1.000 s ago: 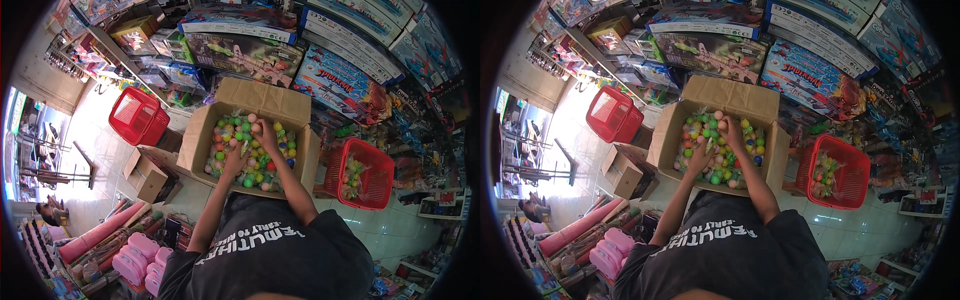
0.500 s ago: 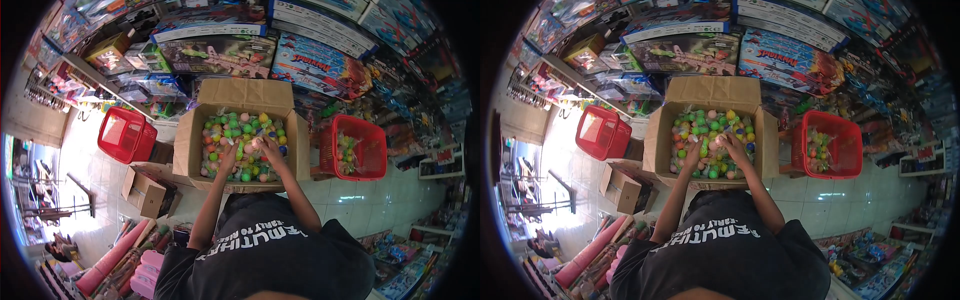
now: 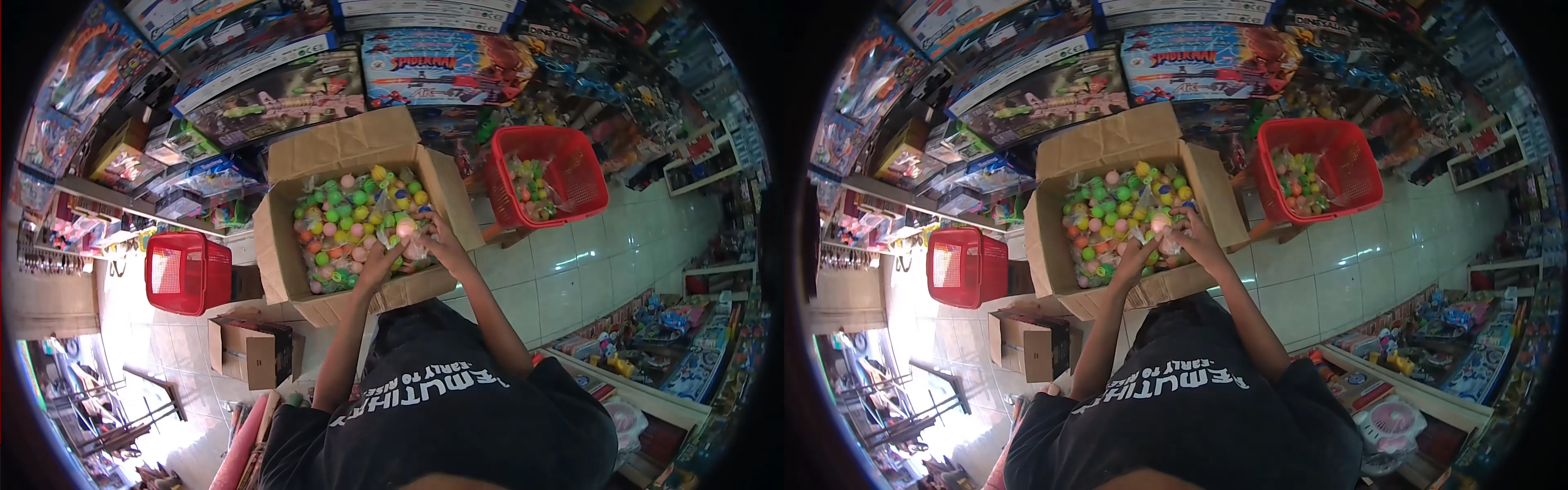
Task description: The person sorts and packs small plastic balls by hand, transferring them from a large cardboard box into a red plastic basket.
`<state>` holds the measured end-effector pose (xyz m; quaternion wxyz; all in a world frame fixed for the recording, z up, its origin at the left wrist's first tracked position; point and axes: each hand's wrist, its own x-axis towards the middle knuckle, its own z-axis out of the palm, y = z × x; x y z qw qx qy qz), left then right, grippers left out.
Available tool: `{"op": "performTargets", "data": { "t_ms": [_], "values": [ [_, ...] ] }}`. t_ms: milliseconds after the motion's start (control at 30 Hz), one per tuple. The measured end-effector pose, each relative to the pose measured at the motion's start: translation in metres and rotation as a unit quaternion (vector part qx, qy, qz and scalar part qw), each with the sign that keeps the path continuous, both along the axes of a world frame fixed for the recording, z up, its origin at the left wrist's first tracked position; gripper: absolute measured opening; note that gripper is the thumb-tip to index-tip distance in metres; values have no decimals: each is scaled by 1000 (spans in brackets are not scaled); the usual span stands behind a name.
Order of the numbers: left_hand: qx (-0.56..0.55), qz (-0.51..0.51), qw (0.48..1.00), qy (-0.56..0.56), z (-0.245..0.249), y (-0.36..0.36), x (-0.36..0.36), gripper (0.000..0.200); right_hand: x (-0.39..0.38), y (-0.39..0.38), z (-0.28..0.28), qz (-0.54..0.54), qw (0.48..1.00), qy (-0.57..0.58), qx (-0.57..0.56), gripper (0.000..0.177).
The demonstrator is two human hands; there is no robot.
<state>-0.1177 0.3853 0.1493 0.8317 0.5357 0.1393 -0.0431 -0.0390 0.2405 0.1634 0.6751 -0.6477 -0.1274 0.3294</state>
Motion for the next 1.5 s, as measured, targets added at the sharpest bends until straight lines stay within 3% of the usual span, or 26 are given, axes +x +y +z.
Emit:
{"op": "performTargets", "data": {
  "t_ms": [67,133,267,300,367,600,700,900,1100,1333,1500],
  "values": [
    [-31,-2,999,24,10,-12,3,39,-2,-13,7,4,995,-78,69,49],
    [-61,-1,997,46,13,-24,9,37,-2,-29,14,9,993,-78,91,54],
    [-35,31,998,-30,-5,-56,25,35,1,-62,33,31,984,-136,115,57],
    [-23,38,997,-64,-4,-66,31,34,3,-71,33,28,983,-139,114,57],
    [-12,11,999,-29,-1,-84,38,32,9,-95,32,-4,956,-293,1,47],
    [30,-47,998,30,12,-189,64,33,44,-209,20,6,953,-297,-60,26],
    [5,-69,997,14,0,-233,74,37,44,-254,24,-54,962,-255,-79,22],
    [-41,-127,990,32,-8,-308,97,40,54,-331,8,-96,977,-189,7,17],
    [-7,-149,988,31,-7,-341,122,42,76,-369,-7,-110,976,-177,54,15],
    [63,-215,974,24,-3,-353,178,40,118,-383,5,-169,973,-155,-32,19],
    [36,-187,981,21,-7,-361,234,36,183,-398,-5,-188,971,-145,-35,17]
  ]
}}
